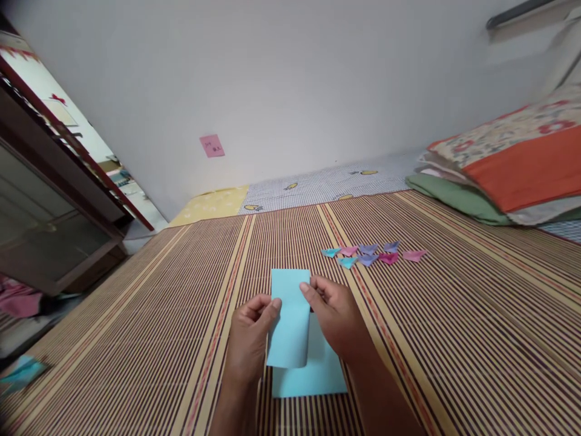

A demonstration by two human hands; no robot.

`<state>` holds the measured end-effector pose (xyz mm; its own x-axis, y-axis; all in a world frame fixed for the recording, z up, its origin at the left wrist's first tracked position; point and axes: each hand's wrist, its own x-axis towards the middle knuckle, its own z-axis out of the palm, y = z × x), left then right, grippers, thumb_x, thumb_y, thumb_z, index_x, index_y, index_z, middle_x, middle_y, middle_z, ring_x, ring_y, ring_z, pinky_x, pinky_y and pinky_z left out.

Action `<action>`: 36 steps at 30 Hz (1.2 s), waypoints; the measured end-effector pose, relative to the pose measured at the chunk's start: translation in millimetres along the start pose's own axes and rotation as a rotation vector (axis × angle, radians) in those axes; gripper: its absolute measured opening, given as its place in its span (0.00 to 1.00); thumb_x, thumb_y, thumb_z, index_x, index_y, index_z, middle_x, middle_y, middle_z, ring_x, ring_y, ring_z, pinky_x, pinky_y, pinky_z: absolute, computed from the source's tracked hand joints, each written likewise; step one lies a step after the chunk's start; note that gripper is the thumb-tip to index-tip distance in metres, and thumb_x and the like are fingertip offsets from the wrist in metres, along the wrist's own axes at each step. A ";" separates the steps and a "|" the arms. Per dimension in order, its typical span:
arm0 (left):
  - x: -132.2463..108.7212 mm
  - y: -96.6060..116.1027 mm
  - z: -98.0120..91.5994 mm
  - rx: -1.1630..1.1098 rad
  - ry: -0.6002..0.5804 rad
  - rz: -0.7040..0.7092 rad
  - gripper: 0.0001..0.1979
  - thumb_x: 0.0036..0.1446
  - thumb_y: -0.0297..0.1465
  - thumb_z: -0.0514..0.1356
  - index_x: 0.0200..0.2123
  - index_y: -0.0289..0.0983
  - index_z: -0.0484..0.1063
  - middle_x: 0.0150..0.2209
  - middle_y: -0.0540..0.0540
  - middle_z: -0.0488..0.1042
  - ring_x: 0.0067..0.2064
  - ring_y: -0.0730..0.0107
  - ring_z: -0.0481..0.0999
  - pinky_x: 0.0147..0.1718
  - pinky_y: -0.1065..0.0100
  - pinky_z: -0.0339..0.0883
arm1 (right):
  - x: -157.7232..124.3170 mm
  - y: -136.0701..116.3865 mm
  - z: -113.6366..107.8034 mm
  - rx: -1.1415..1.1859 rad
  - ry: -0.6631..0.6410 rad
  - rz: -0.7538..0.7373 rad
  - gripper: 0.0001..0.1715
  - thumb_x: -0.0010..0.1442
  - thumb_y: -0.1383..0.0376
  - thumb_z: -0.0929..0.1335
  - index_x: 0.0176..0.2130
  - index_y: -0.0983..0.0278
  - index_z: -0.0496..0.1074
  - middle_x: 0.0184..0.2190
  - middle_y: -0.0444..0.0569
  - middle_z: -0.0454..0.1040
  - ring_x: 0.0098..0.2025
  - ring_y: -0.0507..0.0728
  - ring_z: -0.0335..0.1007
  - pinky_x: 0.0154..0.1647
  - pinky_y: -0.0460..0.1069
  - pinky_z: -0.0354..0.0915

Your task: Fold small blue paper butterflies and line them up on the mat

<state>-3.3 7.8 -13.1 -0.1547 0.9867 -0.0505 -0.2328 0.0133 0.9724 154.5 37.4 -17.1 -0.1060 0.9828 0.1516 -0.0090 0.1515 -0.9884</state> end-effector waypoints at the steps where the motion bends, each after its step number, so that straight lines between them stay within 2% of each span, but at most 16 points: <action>1: -0.6 0.3 0.4 0.011 -0.011 -0.001 0.19 0.48 0.43 0.72 0.25 0.33 0.73 0.21 0.52 0.68 0.23 0.77 0.62 0.21 0.75 0.56 | 0.7 0.3 -0.6 -0.004 0.031 -0.007 0.23 0.62 0.51 0.68 0.25 0.62 0.62 0.21 0.38 0.54 0.24 0.51 0.51 0.23 0.45 0.51; 7: -3.2 -0.3 3.7 0.032 -0.003 0.023 0.19 0.48 0.42 0.72 0.24 0.34 0.71 0.21 0.53 0.65 0.23 0.78 0.60 0.22 0.76 0.55 | 1.6 2.3 -1.3 -0.030 0.081 -0.015 0.22 0.62 0.51 0.68 0.26 0.62 0.64 0.20 0.38 0.53 0.24 0.51 0.50 0.22 0.45 0.50; 11: -0.6 -1.9 2.0 0.020 0.081 0.060 0.18 0.49 0.43 0.71 0.26 0.34 0.73 0.22 0.52 0.68 0.24 0.77 0.63 0.22 0.75 0.58 | -1.2 0.5 5.7 -0.007 -0.044 0.013 0.22 0.62 0.54 0.69 0.24 0.62 0.63 0.20 0.38 0.57 0.23 0.50 0.52 0.22 0.45 0.51; 15: 3.2 -4.3 -2.3 -0.029 0.114 0.060 0.19 0.47 0.43 0.72 0.27 0.34 0.74 0.22 0.52 0.70 0.24 0.76 0.66 0.23 0.75 0.61 | -1.5 -0.3 11.2 0.025 -0.186 0.063 0.17 0.62 0.55 0.69 0.29 0.64 0.71 0.24 0.42 0.66 0.25 0.51 0.58 0.25 0.46 0.56; 17: 4.9 -5.0 -4.3 -0.056 0.119 0.056 0.19 0.47 0.44 0.72 0.27 0.34 0.74 0.22 0.51 0.72 0.23 0.76 0.67 0.23 0.74 0.62 | -0.7 1.2 11.2 -0.015 -0.217 0.068 0.17 0.62 0.54 0.69 0.30 0.65 0.72 0.23 0.41 0.65 0.26 0.51 0.58 0.26 0.46 0.56; 22: 7.0 -4.3 -8.7 -0.096 0.147 0.050 0.19 0.46 0.43 0.73 0.27 0.34 0.72 0.22 0.53 0.72 0.22 0.77 0.66 0.22 0.75 0.63 | -0.3 3.2 8.2 -0.112 -0.235 0.034 0.22 0.62 0.55 0.68 0.23 0.62 0.62 0.21 0.38 0.57 0.25 0.51 0.55 0.25 0.46 0.51; 30: 8.7 0.1 -12.2 -0.118 0.219 0.048 0.22 0.43 0.44 0.73 0.26 0.35 0.69 0.20 0.55 0.69 0.19 0.78 0.63 0.19 0.75 0.59 | -4.0 -2.9 4.5 -0.050 -0.407 0.116 0.14 0.58 0.60 0.70 0.25 0.63 0.67 0.21 0.42 0.70 0.25 0.52 0.66 0.28 0.46 0.59; 33: 8.9 0.4 -12.0 -0.071 0.199 0.063 0.22 0.44 0.46 0.73 0.26 0.36 0.69 0.19 0.56 0.67 0.19 0.78 0.62 0.19 0.75 0.57 | -5.7 -2.6 1.6 -0.047 -0.492 0.142 0.12 0.57 0.61 0.71 0.26 0.64 0.70 0.20 0.43 0.73 0.25 0.53 0.69 0.28 0.46 0.62; 36: 5.7 1.1 -10.5 0.013 0.083 0.065 0.21 0.47 0.45 0.71 0.25 0.35 0.69 0.21 0.54 0.67 0.22 0.77 0.62 0.21 0.75 0.56 | -4.6 0.2 -1.1 -0.021 -0.478 0.123 0.11 0.57 0.59 0.72 0.30 0.65 0.75 0.26 0.46 0.77 0.29 0.54 0.72 0.30 0.47 0.66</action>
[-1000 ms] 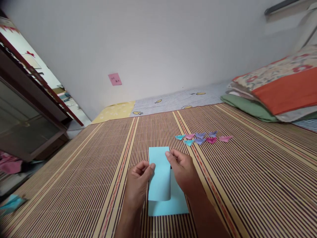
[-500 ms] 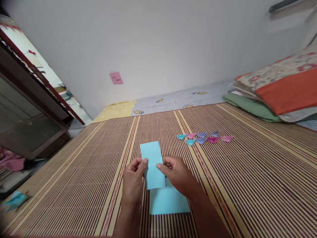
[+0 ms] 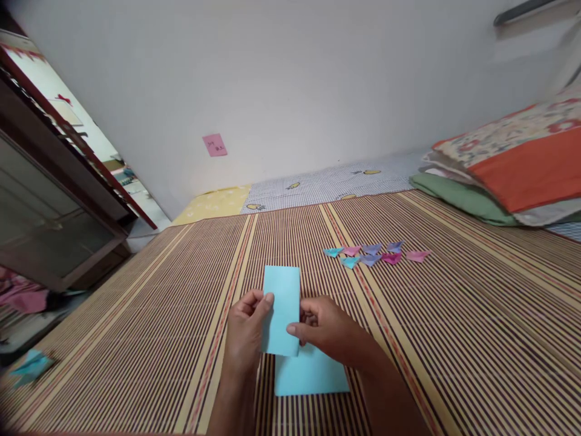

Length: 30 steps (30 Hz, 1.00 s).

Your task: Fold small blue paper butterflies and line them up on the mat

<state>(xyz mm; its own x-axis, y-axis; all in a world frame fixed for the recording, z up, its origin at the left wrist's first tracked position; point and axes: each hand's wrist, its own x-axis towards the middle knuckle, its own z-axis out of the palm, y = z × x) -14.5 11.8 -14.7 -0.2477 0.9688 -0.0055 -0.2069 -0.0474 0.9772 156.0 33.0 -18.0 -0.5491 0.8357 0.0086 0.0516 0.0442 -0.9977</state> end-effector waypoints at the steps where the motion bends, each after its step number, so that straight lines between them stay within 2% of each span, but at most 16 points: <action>1: -1.7 0.4 0.8 0.026 -0.051 -0.003 0.21 0.48 0.45 0.71 0.25 0.35 0.70 0.21 0.53 0.67 0.22 0.77 0.62 0.22 0.74 0.56 | 0.8 1.0 -0.9 0.022 0.046 -0.014 0.12 0.56 0.58 0.73 0.32 0.66 0.76 0.28 0.47 0.78 0.30 0.55 0.73 0.31 0.48 0.67; 3: -5.2 1.2 2.9 0.071 -0.132 0.001 0.19 0.51 0.44 0.70 0.25 0.35 0.70 0.22 0.53 0.67 0.23 0.76 0.62 0.22 0.74 0.56 | 3.0 2.6 -2.2 0.088 0.189 -0.029 0.15 0.55 0.56 0.74 0.35 0.66 0.78 0.30 0.48 0.79 0.32 0.56 0.74 0.32 0.49 0.68; 6: -8.7 1.0 6.0 0.129 -0.179 0.023 0.18 0.53 0.43 0.68 0.25 0.35 0.70 0.22 0.52 0.66 0.23 0.76 0.61 0.23 0.73 0.54 | 5.5 3.1 -2.8 0.202 0.374 -0.019 0.18 0.53 0.54 0.76 0.36 0.67 0.79 0.30 0.49 0.80 0.29 0.56 0.74 0.31 0.49 0.69; 14: -8.2 -0.1 6.3 0.129 -0.207 -0.025 0.16 0.51 0.41 0.69 0.26 0.35 0.72 0.23 0.50 0.69 0.23 0.74 0.62 0.23 0.73 0.54 | 8.8 5.6 -3.7 0.409 0.423 -0.016 0.23 0.48 0.53 0.79 0.38 0.67 0.81 0.29 0.50 0.82 0.28 0.57 0.76 0.31 0.51 0.72; 18: -8.9 2.7 8.3 0.119 -0.150 0.011 0.14 0.50 0.39 0.70 0.26 0.34 0.75 0.23 0.49 0.71 0.26 0.72 0.66 0.26 0.72 0.59 | 9.0 -1.3 -2.8 0.516 0.618 -0.064 0.23 0.48 0.52 0.79 0.38 0.65 0.80 0.29 0.50 0.82 0.28 0.60 0.78 0.31 0.53 0.72; 22: -10.6 5.5 14.7 0.035 -0.043 0.023 0.14 0.46 0.39 0.72 0.27 0.34 0.77 0.23 0.50 0.71 0.26 0.73 0.66 0.26 0.73 0.60 | 8.4 -8.4 -2.0 0.477 0.767 -0.116 0.22 0.52 0.52 0.77 0.41 0.64 0.79 0.31 0.51 0.82 0.32 0.61 0.78 0.32 0.52 0.72; 26: -13.2 7.3 20.5 -0.020 -0.028 0.019 0.14 0.45 0.38 0.73 0.26 0.35 0.75 0.22 0.51 0.70 0.26 0.74 0.66 0.26 0.74 0.60 | 6.9 -12.4 -0.7 0.385 0.862 -0.153 0.18 0.55 0.54 0.75 0.41 0.62 0.79 0.34 0.52 0.82 0.37 0.63 0.78 0.38 0.56 0.73; 30: -14.5 7.7 21.3 -0.002 -0.033 0.018 0.14 0.47 0.39 0.72 0.24 0.35 0.74 0.21 0.52 0.68 0.24 0.75 0.64 0.25 0.74 0.59 | 3.0 -21.2 0.9 0.243 0.906 -0.139 0.12 0.57 0.56 0.73 0.36 0.61 0.80 0.33 0.53 0.80 0.38 0.64 0.76 0.40 0.57 0.73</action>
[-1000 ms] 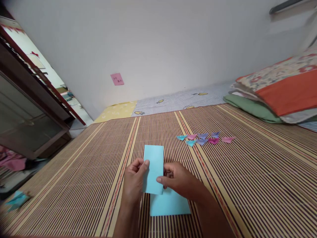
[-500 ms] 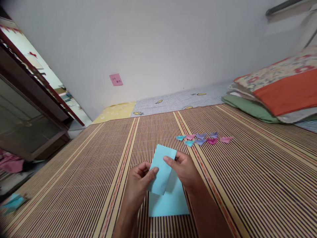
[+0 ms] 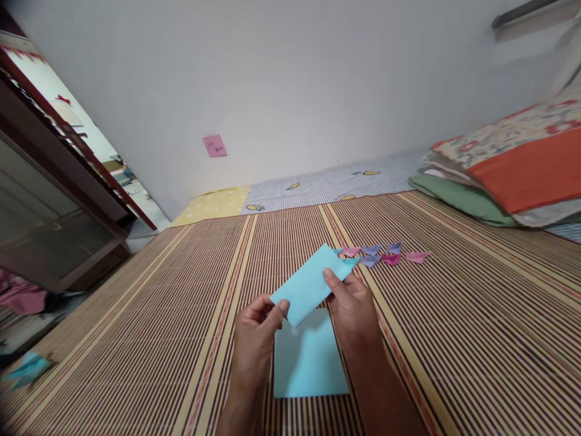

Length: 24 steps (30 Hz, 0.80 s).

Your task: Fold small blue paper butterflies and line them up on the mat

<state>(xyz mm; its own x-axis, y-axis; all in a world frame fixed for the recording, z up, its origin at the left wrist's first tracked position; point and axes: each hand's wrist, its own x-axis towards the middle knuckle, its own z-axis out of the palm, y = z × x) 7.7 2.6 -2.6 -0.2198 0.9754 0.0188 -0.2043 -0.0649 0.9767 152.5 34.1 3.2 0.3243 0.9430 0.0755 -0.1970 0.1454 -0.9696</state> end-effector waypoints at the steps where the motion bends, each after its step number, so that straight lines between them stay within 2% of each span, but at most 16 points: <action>1: 0.0 -0.4 -0.4 0.007 0.000 0.003 0.14 0.48 0.39 0.71 0.23 0.35 0.74 0.21 0.53 0.67 0.24 0.76 0.63 0.25 0.74 0.59 | -0.4 -1.7 0.2 -0.012 -0.005 -0.010 0.12 0.58 0.55 0.73 0.35 0.61 0.80 0.32 0.53 0.80 0.37 0.64 0.76 0.40 0.58 0.73; 4: 1.2 -3.1 -1.9 0.032 0.005 0.011 0.15 0.50 0.38 0.70 0.23 0.35 0.73 0.20 0.53 0.66 0.24 0.76 0.62 0.25 0.74 0.58 | 0.4 0.9 0.7 0.023 -0.030 -0.003 0.13 0.58 0.54 0.73 0.35 0.61 0.80 0.32 0.53 0.80 0.36 0.64 0.76 0.37 0.57 0.73; 7: 3.0 -7.6 -3.2 0.029 0.005 0.013 0.15 0.52 0.39 0.69 0.24 0.35 0.71 0.20 0.54 0.64 0.24 0.77 0.60 0.24 0.74 0.56 | 3.1 14.3 0.8 0.105 -0.017 0.030 0.17 0.57 0.53 0.74 0.39 0.63 0.79 0.33 0.52 0.81 0.36 0.63 0.77 0.35 0.55 0.73; 12: 3.8 -11.9 -4.0 0.003 0.006 0.009 0.17 0.54 0.41 0.68 0.25 0.36 0.70 0.20 0.55 0.62 0.23 0.77 0.59 0.23 0.75 0.54 | 4.8 28.9 2.9 0.128 0.039 -0.042 0.22 0.57 0.53 0.75 0.46 0.64 0.79 0.42 0.53 0.82 0.48 0.64 0.77 0.48 0.56 0.71; 14: 3.5 -11.1 -4.3 0.017 0.004 0.012 0.17 0.54 0.41 0.68 0.24 0.36 0.69 0.20 0.55 0.62 0.23 0.77 0.59 0.24 0.75 0.55 | 4.6 27.5 4.4 0.125 0.065 -0.050 0.22 0.55 0.53 0.76 0.45 0.65 0.79 0.42 0.53 0.82 0.49 0.64 0.77 0.50 0.56 0.71; 16: 3.5 -9.5 -5.1 0.035 0.001 0.011 0.17 0.54 0.40 0.68 0.25 0.36 0.69 0.21 0.55 0.63 0.24 0.77 0.60 0.24 0.75 0.55 | 5.3 24.9 4.6 0.124 0.072 -0.051 0.22 0.54 0.53 0.76 0.43 0.65 0.79 0.40 0.53 0.83 0.46 0.64 0.78 0.47 0.56 0.72; 18: 3.9 -7.5 -7.4 0.062 -0.014 0.007 0.15 0.54 0.39 0.68 0.26 0.35 0.70 0.21 0.55 0.64 0.24 0.77 0.61 0.24 0.75 0.56 | 7.1 23.4 2.5 0.105 0.040 -0.045 0.22 0.52 0.52 0.77 0.40 0.65 0.80 0.36 0.53 0.83 0.40 0.63 0.79 0.41 0.55 0.73; 21: 4.6 -4.6 -13.4 0.101 -0.085 -0.008 0.14 0.54 0.39 0.69 0.27 0.34 0.73 0.22 0.53 0.67 0.25 0.76 0.62 0.25 0.74 0.56 | 10.6 23.3 -4.1 0.047 -0.081 -0.005 0.22 0.50 0.51 0.77 0.35 0.66 0.80 0.29 0.51 0.82 0.31 0.60 0.77 0.33 0.53 0.73; 24: 4.7 -1.1 -19.8 0.119 -0.193 -0.041 0.15 0.52 0.40 0.69 0.26 0.33 0.74 0.22 0.52 0.66 0.25 0.76 0.61 0.25 0.74 0.54 | 11.9 23.5 -10.0 -0.014 -0.245 0.025 0.20 0.51 0.51 0.77 0.34 0.66 0.80 0.27 0.50 0.81 0.29 0.60 0.76 0.30 0.52 0.73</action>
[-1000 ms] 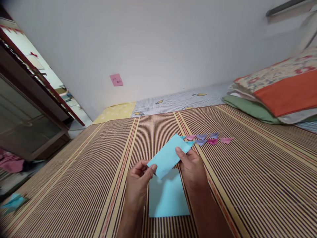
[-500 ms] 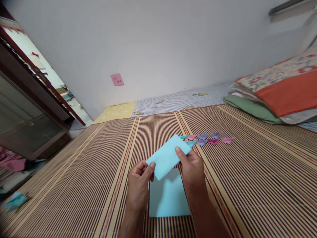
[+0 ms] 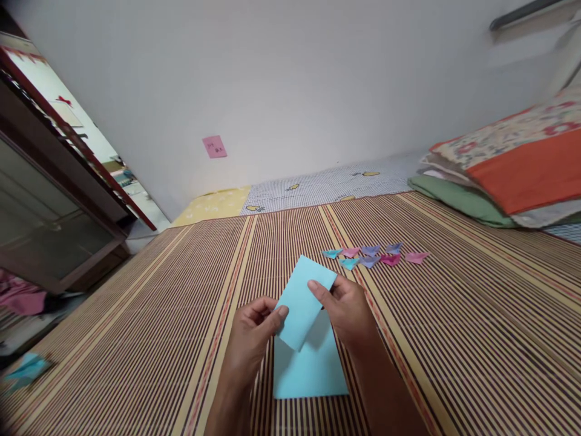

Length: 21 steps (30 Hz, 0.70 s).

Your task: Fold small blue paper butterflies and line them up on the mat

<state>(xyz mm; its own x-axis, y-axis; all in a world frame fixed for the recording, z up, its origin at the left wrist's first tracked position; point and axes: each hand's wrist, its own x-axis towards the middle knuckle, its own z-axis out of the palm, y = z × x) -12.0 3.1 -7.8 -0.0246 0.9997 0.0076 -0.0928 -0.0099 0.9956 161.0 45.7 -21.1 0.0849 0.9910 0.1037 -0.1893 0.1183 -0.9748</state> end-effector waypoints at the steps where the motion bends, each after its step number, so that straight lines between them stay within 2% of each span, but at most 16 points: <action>1: -0.6 1.2 -1.5 0.005 -0.039 -0.016 0.16 0.52 0.40 0.70 0.26 0.33 0.74 0.22 0.52 0.65 0.24 0.77 0.60 0.24 0.74 0.53 | -0.6 -0.1 -1.0 -0.014 -0.056 0.009 0.20 0.51 0.51 0.77 0.35 0.66 0.81 0.27 0.50 0.81 0.29 0.60 0.76 0.30 0.52 0.72; 6: -3.4 5.3 -2.7 -0.006 -0.229 -0.124 0.18 0.54 0.43 0.68 0.31 0.31 0.77 0.24 0.50 0.69 0.23 0.77 0.61 0.23 0.73 0.54 | -6.8 -3.0 0.1 -0.008 -0.257 0.067 0.19 0.54 0.53 0.76 0.36 0.66 0.81 0.29 0.50 0.81 0.30 0.58 0.76 0.31 0.50 0.71; 10: -3.9 1.6 -0.5 -0.014 -0.278 -0.157 0.19 0.55 0.43 0.67 0.30 0.31 0.76 0.24 0.49 0.69 0.23 0.77 0.62 0.23 0.73 0.55 | -10.0 -6.4 0.7 -0.012 -0.351 0.069 0.18 0.55 0.53 0.75 0.36 0.66 0.80 0.31 0.50 0.81 0.33 0.58 0.75 0.33 0.51 0.72; 13: -3.6 -1.9 2.7 -0.022 -0.242 -0.133 0.18 0.55 0.43 0.67 0.31 0.31 0.77 0.25 0.48 0.70 0.24 0.77 0.63 0.24 0.73 0.58 | -9.7 -6.6 0.3 -0.023 -0.333 0.056 0.18 0.56 0.53 0.74 0.36 0.66 0.79 0.31 0.50 0.80 0.33 0.58 0.74 0.34 0.50 0.71; 16: -4.0 -2.9 6.8 0.017 -0.186 -0.078 0.16 0.57 0.41 0.66 0.31 0.31 0.77 0.26 0.48 0.70 0.25 0.76 0.63 0.24 0.73 0.59 | -8.3 -5.5 1.2 -0.079 -0.304 0.018 0.19 0.58 0.52 0.73 0.35 0.66 0.77 0.27 0.48 0.76 0.29 0.56 0.70 0.29 0.49 0.67; 21: -4.9 -1.0 10.9 0.080 -0.150 -0.044 0.15 0.58 0.39 0.65 0.29 0.32 0.77 0.25 0.49 0.69 0.25 0.76 0.62 0.24 0.73 0.57 | -8.3 -6.4 4.1 -0.183 -0.215 -0.023 0.25 0.62 0.48 0.68 0.25 0.63 0.66 0.18 0.39 0.59 0.20 0.49 0.53 0.19 0.44 0.53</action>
<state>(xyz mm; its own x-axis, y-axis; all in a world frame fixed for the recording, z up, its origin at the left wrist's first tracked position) -1.0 -1.5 -7.9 0.1274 0.9914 -0.0285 -0.0104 0.0301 0.9995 157.5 37.0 -15.0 -0.1257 0.9812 0.1464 -0.0078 0.1466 -0.9892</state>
